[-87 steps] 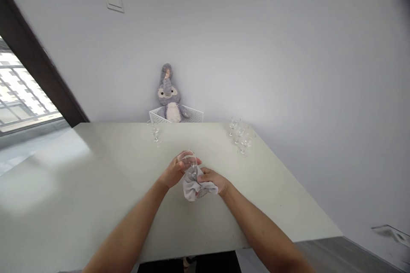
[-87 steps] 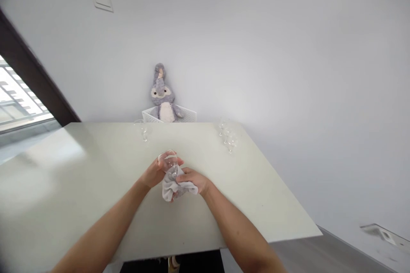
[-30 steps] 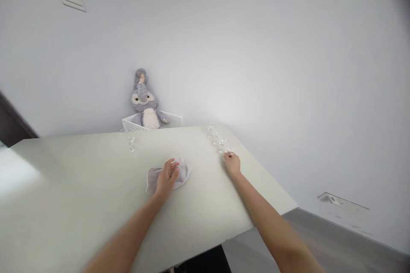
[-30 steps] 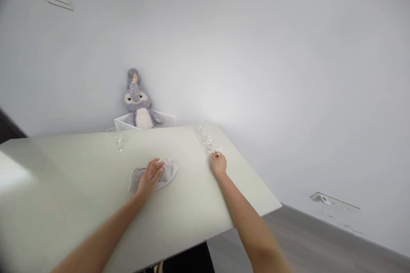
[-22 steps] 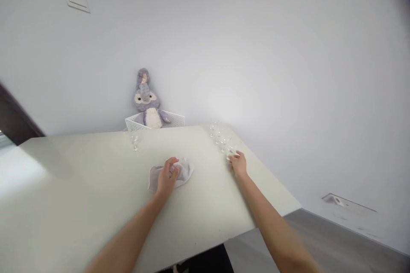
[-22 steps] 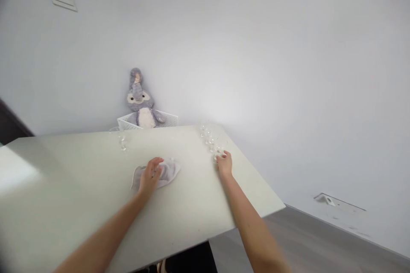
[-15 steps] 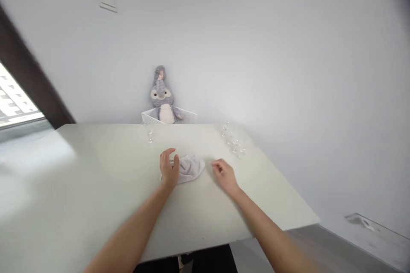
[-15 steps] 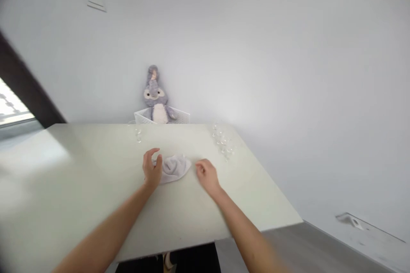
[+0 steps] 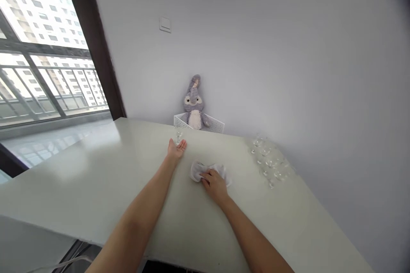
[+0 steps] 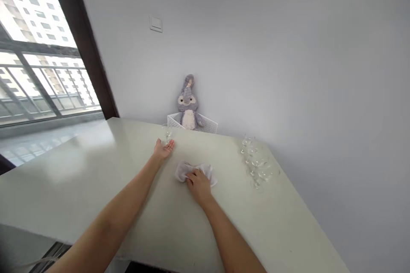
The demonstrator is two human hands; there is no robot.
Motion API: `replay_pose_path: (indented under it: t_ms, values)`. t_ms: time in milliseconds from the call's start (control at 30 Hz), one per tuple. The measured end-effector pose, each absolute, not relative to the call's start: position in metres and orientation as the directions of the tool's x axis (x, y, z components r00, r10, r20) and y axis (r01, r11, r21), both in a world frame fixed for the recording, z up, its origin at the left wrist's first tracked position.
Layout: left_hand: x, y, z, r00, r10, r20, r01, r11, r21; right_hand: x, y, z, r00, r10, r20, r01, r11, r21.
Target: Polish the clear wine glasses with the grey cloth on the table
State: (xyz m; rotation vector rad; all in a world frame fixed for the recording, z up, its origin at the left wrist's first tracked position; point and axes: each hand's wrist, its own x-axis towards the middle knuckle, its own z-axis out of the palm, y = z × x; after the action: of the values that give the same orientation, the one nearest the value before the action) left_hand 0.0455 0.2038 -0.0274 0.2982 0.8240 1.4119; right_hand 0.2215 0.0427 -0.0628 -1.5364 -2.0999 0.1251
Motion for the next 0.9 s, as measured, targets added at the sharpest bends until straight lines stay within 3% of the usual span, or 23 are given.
replay_pose_path:
  t_ms: [133,300,433,500,600,667,700,767,833,900]
  values:
    - [0.043,0.231,-0.022,0.016,0.898,-0.44,-0.822,0.262,0.506,0.222,0.043,-0.065,-0.175,0.916,0.36,0.853,0.324,-0.409]
    - [0.04,0.245,-0.015,0.062,0.894,-0.444,-0.871,0.266,0.414,0.22,0.044,-0.066,-0.157,0.916,0.368,0.834,0.322,-0.447]
    - [0.045,0.241,-0.01,0.088,0.915,-0.394,-0.879,0.258,0.401,0.221,0.047,-0.067,-0.082,0.924,0.373,0.714,0.316,-0.625]
    - [0.053,0.229,-0.009,0.125,0.926,-0.357,-0.865,0.278,0.418,0.224,0.051,-0.069,0.056,0.937,0.345,0.556,0.257,-0.79]
    - [0.069,0.198,-0.008,0.2,0.937,-0.287,-0.824,0.319,0.468,0.238,0.061,-0.072,0.28,0.931,0.234,0.295,0.149,-0.944]
    - [0.08,0.173,-0.01,0.251,0.937,-0.244,-0.794,0.343,0.502,0.252,0.067,-0.073,0.375,0.921,0.106,-0.048,0.133,-0.99]
    - [0.085,0.161,-0.011,0.273,0.937,-0.219,-0.781,0.349,0.518,0.261,0.068,-0.072,0.395,0.919,0.022,-0.274,0.14,-0.952]
    - [0.094,0.138,-0.015,0.288,0.947,-0.143,-0.757,0.317,0.571,0.277,0.067,-0.067,0.396,0.912,-0.11,-0.619,0.177,-0.765]
    - [0.101,0.118,-0.018,0.265,0.962,-0.059,-0.725,0.239,0.646,0.289,0.063,-0.057,0.435,0.89,-0.134,-0.703,0.243,-0.669]
    - [0.107,0.102,-0.022,0.228,0.974,0.007,-0.686,0.156,0.71,0.292,0.057,-0.045,0.5,0.862,-0.09,-0.647,0.302,-0.7]
